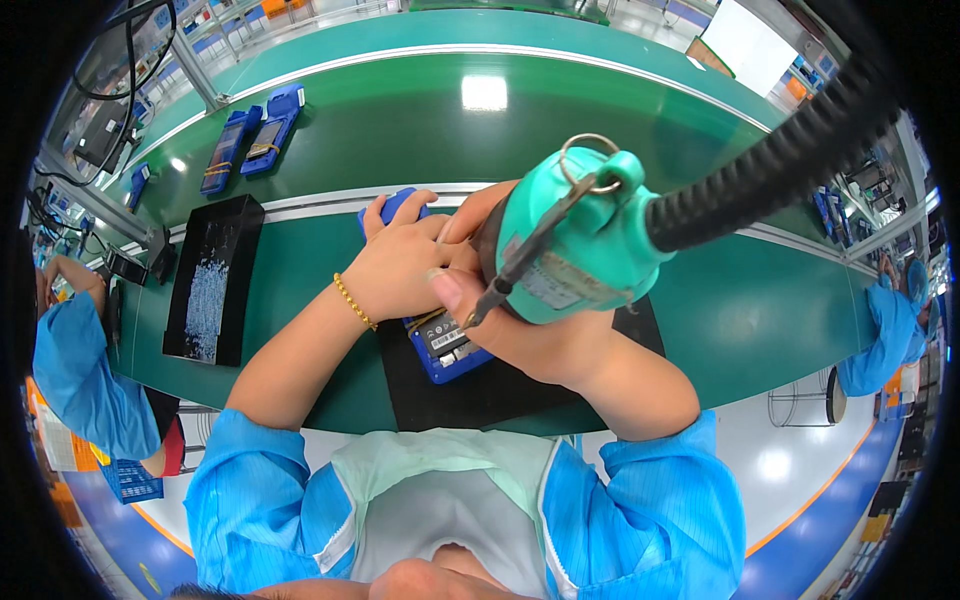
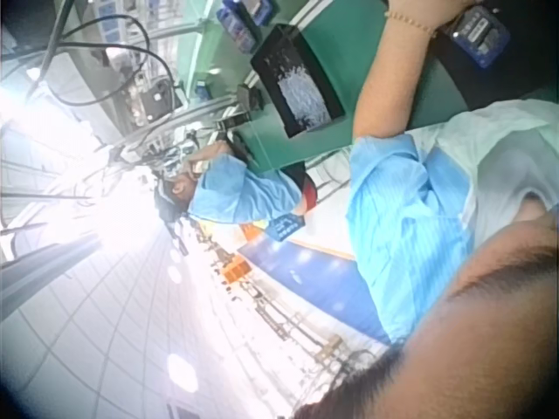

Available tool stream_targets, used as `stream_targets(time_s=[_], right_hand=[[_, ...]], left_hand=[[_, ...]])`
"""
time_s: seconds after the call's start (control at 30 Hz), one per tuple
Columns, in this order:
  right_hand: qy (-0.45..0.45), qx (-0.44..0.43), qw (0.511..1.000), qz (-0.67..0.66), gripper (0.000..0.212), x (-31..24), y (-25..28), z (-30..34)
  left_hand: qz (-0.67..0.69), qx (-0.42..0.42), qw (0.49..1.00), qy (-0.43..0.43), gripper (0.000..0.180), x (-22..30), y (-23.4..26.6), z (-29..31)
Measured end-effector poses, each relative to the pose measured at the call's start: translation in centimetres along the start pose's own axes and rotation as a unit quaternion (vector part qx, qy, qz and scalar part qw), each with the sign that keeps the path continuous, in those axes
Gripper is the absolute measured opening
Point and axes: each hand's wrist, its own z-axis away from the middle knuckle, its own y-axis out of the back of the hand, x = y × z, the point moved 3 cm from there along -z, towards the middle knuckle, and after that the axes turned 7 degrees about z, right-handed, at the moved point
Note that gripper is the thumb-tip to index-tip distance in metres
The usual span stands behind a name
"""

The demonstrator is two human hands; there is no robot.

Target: Using an electric screwdriver to fasten screws onto electronic handheld devices on an assembly line.

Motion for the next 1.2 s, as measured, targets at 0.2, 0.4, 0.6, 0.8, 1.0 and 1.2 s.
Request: stream_targets(time_s=[0.2, 0.4, 0.6, 0.8, 1.0, 1.2], right_hand=[[0.001, 0.005, 0.998, 0.069, 0.038, -1.8, 0.7, 0.9], [0.017, 0.047, 0.994, 0.094, 0.032, -1.4, 1.7, 2.9], [-0.03, 0.082, 0.996, -0.015, 0.03, -0.2, 1.0, 4.0], [-0.025, 0.058, 0.998, 0.022, 0.031, 0.3, 0.5, 4.1], [-0.015, 0.033, 0.997, 0.064, 0.033, 0.3, 0.5, 4.3], [-0.048, 0.032, 0.997, 0.053, 0.033, 0.2, -0.1, 4.3]], left_hand=[[0.019, 0.067, 0.993, -0.097, 0.044, -0.5, 0.8, 1.7], [0.1, 0.106, 0.965, -0.217, 0.047, 1.6, 1.7, 5.5], [0.159, 0.033, 0.947, -0.278, 0.06, 3.4, 2.1, 7.1], [0.152, 0.024, 0.953, -0.262, 0.066, 2.9, 1.1, 6.5], [0.156, 0.027, 0.95, -0.269, 0.065, 2.6, 0.5, 6.2], [0.153, 0.021, 0.954, -0.257, 0.06, 2.6, 0.6, 6.2]])
